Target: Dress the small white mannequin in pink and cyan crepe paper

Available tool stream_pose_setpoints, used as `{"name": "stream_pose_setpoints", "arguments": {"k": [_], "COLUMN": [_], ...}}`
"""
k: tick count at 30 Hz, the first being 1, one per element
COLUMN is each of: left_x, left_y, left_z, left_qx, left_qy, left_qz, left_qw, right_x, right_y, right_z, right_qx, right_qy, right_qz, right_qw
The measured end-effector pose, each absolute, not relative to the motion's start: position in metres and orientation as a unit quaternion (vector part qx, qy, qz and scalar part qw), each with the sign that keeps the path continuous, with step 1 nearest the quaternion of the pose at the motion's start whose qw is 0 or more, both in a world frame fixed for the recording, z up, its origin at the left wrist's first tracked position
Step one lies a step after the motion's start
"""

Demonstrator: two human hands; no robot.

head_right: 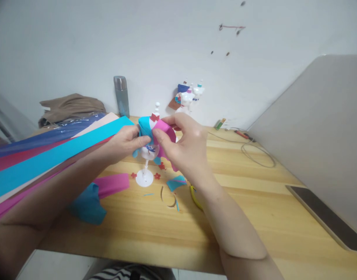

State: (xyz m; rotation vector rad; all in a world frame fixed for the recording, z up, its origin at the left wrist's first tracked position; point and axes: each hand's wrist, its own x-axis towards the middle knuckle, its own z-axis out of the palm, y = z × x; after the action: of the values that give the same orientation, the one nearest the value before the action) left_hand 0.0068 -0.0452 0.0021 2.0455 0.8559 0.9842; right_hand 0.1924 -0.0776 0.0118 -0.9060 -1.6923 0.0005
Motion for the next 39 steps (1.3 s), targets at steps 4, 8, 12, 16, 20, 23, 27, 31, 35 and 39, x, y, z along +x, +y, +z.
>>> {"name": "stream_pose_setpoints", "arguments": {"k": [4, 8, 12, 16, 20, 23, 27, 31, 35, 39], "left_x": [0.009, 0.011, 0.01, 0.007, 0.005, 0.004, 0.004, 0.003, 0.004, 0.005], "left_y": [-0.045, -0.046, -0.045, -0.045, -0.046, -0.047, -0.048, -0.048, -0.047, -0.047], "left_z": [0.0, -0.002, -0.002, 0.001, 0.006, 0.008, 0.009, 0.009, 0.007, 0.005], "left_qx": [0.777, 0.768, 0.78, 0.786, 0.776, 0.772, 0.778, 0.777, 0.778, 0.78], "left_qy": [0.352, 0.383, 0.366, 0.355, 0.37, 0.378, 0.38, 0.396, 0.396, 0.388], "left_qz": [0.389, 0.397, 0.4, 0.386, 0.393, 0.4, 0.389, 0.375, 0.365, 0.368], "left_qw": [0.348, 0.325, 0.313, 0.328, 0.327, 0.319, 0.315, 0.314, 0.323, 0.326], "right_x": [0.192, 0.191, 0.194, 0.203, 0.21, 0.211, 0.211, 0.211, 0.21, 0.207], "right_y": [-0.077, -0.078, -0.075, -0.072, -0.075, -0.078, -0.081, -0.08, -0.079, -0.08], "right_z": [0.011, 0.011, 0.011, 0.015, 0.023, 0.026, 0.026, 0.026, 0.026, 0.025], "right_qx": [-0.386, -0.387, -0.375, -0.353, -0.372, -0.384, -0.385, -0.385, -0.387, -0.392], "right_qy": [-0.724, -0.723, -0.729, -0.734, -0.739, -0.745, -0.745, -0.747, -0.744, -0.738], "right_qz": [-0.032, -0.009, 0.031, 0.069, 0.051, 0.024, 0.002, -0.005, -0.02, -0.035], "right_qw": [0.571, 0.572, 0.572, 0.576, 0.559, 0.545, 0.545, 0.542, 0.544, 0.548]}}
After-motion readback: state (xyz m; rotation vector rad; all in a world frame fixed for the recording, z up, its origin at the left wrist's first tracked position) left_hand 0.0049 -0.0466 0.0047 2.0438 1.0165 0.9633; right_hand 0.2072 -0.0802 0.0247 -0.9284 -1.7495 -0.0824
